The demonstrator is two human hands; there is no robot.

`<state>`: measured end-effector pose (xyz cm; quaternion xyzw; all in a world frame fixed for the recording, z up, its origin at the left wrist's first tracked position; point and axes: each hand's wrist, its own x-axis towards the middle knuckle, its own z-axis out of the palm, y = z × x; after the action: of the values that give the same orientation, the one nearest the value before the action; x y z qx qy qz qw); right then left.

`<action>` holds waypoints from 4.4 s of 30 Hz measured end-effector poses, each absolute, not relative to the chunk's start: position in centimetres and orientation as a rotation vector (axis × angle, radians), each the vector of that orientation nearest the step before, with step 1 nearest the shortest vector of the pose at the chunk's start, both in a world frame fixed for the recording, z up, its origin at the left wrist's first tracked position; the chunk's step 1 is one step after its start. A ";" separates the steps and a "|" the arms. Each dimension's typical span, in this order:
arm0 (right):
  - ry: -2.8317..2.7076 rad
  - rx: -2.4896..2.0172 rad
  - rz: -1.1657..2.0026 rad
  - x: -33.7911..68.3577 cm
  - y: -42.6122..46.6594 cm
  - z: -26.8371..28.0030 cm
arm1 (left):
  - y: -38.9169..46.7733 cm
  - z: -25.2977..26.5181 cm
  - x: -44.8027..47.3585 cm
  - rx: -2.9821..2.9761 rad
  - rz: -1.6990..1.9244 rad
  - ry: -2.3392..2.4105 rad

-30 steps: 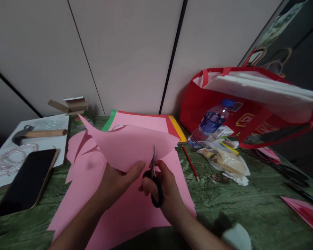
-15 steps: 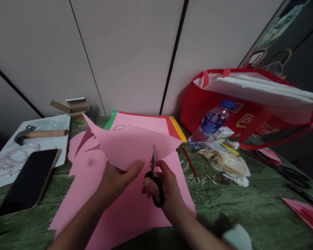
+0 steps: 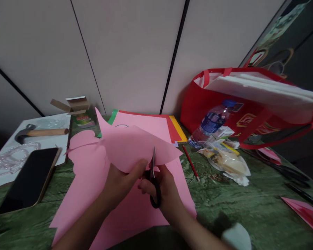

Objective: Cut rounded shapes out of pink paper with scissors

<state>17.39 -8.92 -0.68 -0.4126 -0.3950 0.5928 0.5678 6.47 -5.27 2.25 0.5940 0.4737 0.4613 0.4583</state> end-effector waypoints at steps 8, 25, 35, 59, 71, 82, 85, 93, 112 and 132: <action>-0.988 -0.977 1.372 17.9 -8.7 -0.6 | -5.5 2.3 6.7 1.511 1.147 1.133; -0.997 -0.956 1.395 17.8 -8.9 0.0 | -5.7 2.3 6.9 1.502 1.147 1.141; -0.968 -0.986 1.394 17.9 -8.8 -0.2 | -5.5 2.3 6.7 1.507 1.151 1.165; -0.989 -1.094 1.374 18.0 -8.9 -0.4 | -6.0 4.0 7.0 1.426 1.067 1.094; -0.971 -1.116 1.370 18.0 -8.8 -0.3 | -5.0 2.8 6.5 1.497 1.155 0.910; -1.012 -1.110 1.381 18.0 -9.0 -0.2 | -4.6 2.6 6.2 1.556 1.177 0.990; -1.001 -1.120 1.378 18.0 -9.0 0.0 | -4.5 2.4 6.0 1.601 1.203 1.028; -0.929 -1.130 1.429 17.8 -9.0 -0.4 | -4.8 1.6 5.7 1.538 1.211 1.201; -0.836 -1.019 1.444 18.0 -8.7 -0.9 | -5.0 3.1 5.9 1.538 1.071 1.133; -0.910 -1.147 1.384 17.9 -8.7 -0.7 | -5.2 3.6 5.9 1.540 1.058 1.122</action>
<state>17.95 -8.65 -0.67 -0.4814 -0.3819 0.5807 0.5341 5.90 -5.22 3.65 0.6265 0.4564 0.4301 0.4627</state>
